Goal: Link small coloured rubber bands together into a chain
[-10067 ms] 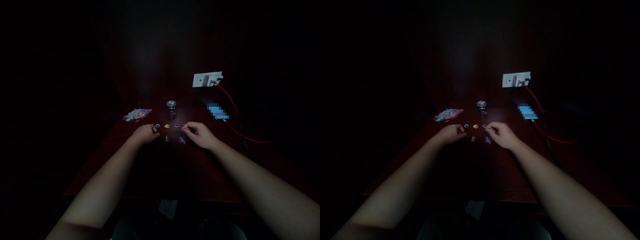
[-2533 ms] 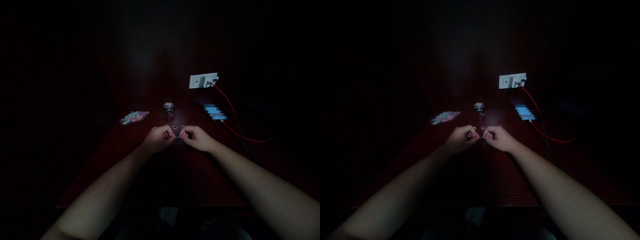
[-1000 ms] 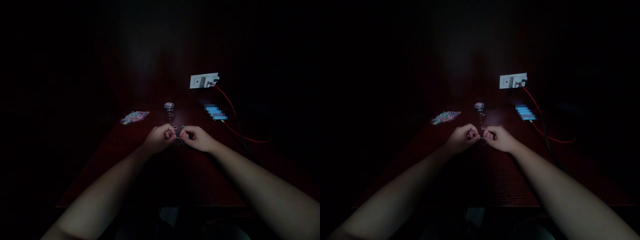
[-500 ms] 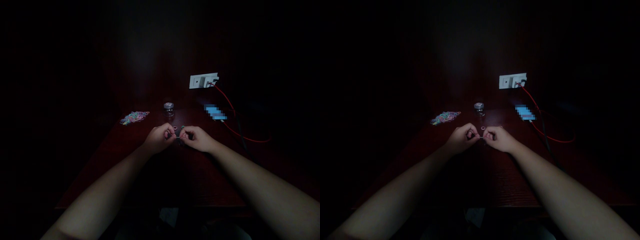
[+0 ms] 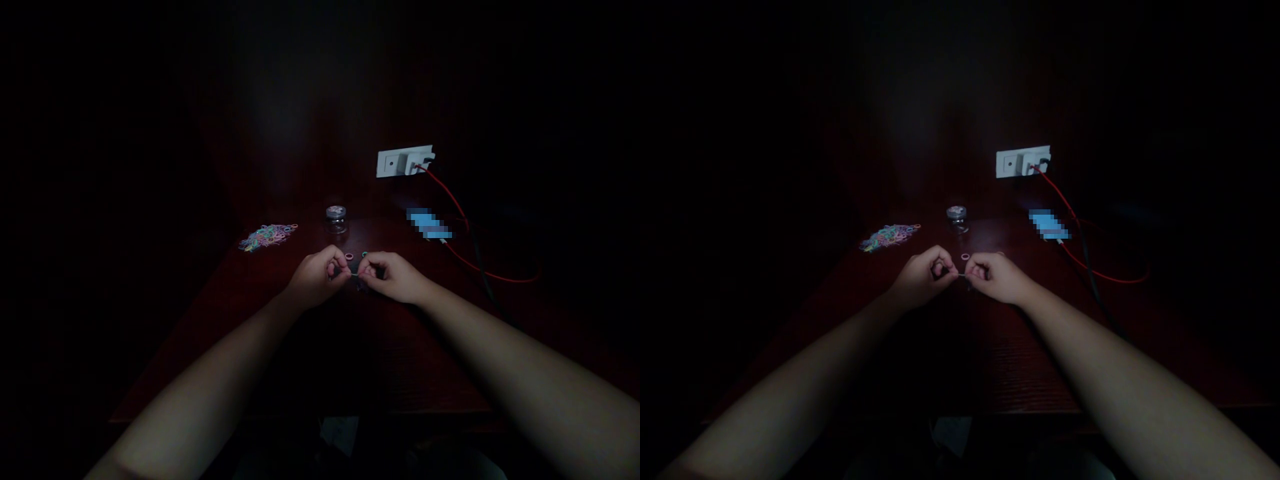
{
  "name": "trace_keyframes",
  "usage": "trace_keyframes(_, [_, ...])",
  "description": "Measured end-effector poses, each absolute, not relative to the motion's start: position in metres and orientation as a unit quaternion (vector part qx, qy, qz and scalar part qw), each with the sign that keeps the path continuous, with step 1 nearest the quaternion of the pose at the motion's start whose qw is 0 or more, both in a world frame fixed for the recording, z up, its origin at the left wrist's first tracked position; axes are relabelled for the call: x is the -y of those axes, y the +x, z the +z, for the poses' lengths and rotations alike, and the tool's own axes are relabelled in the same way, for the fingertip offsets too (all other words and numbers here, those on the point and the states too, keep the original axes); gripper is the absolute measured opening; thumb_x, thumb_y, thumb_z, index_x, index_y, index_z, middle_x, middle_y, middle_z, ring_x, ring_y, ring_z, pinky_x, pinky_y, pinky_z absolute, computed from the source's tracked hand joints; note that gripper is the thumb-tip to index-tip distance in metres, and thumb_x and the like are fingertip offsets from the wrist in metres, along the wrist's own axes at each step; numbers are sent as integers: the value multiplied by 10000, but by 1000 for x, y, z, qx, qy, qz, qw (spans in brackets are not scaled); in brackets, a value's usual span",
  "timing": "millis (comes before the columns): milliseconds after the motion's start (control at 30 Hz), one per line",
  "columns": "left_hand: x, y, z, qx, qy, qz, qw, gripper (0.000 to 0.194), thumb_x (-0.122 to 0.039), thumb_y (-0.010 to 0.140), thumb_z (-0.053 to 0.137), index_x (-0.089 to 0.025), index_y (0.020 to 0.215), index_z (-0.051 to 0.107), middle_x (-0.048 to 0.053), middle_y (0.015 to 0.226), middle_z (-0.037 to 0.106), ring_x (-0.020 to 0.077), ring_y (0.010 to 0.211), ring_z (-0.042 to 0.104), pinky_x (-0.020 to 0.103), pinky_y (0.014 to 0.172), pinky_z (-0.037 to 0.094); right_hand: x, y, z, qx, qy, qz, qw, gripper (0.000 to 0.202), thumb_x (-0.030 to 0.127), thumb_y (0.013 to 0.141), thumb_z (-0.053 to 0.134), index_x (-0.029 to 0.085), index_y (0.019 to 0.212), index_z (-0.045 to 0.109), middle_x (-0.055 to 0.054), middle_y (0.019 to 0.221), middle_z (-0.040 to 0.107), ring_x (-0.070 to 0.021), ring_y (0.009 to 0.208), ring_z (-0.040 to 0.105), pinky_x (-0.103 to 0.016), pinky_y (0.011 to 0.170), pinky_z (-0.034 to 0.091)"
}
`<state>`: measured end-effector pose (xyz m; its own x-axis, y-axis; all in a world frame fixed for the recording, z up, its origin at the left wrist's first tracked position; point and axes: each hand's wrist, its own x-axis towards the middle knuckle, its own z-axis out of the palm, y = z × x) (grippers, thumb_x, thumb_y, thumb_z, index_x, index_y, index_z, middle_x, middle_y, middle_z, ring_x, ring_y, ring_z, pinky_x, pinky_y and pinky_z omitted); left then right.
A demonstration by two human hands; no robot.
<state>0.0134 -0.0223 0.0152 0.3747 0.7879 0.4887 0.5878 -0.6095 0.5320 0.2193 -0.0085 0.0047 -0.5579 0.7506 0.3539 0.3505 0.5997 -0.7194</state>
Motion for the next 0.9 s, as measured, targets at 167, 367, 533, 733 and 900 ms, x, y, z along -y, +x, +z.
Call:
trace_keyframes(167, [22, 13, 16, -422, 820, 364, 129, 91, -197, 755, 628, -183, 823, 568, -60, 618, 481, 68, 537, 427, 198, 511, 318, 8, 219, 4, 830, -333, 296, 337, 114, 235, 809, 572, 134, 783, 618, -10, 636, 580, -95, 560, 483, -214, 527, 387])
trace_keyframes(367, [19, 12, 14, -420, 825, 356, 127, 90, -218, 767, 623, -186, 821, 558, -55, 638, 483, 72, 549, 438, 212, 519, 319, 8, 219, 4, 831, -336, 289, 337, 112, 231, 809, 567, 136, 782, 618, -9, 635, 577, -101, 568, 485, -220, 537, 395])
trace_keyframes(533, [18, 12, 13, -420, 825, 356, 129, 94, -223, 768, 623, -187, 823, 556, -52, 645, 494, 73, 553, 439, 215, 525, 325, 8, 218, 4, 833, -334, 285, 337, 109, 220, 809, 563, 130, 779, 616, -6, 636, 568, -97, 571, 480, -219, 546, 393])
trace_keyframes(733, [18, 13, 13, -420, 827, 353, 122, 84, -220, 769, 617, -185, 801, 548, -47, 644, 503, 76, 551, 437, 220, 524, 325, 8, 218, 4, 832, -331, 289, 339, 118, 232, 811, 566, 130, 782, 616, -4, 633, 563, -95, 566, 475, -219, 543, 390])
trace_keyframes(900, [17, 13, 11, -419, 823, 358, 135, 117, -245, 777, 618, -188, 817, 524, -35, 686, 556, 82, 568, 453, 219, 531, 343, 8, 218, 3, 832, -332, 287, 340, 125, 241, 815, 568, 133, 775, 615, -7, 629, 570, -98, 569, 486, -220, 542, 395])
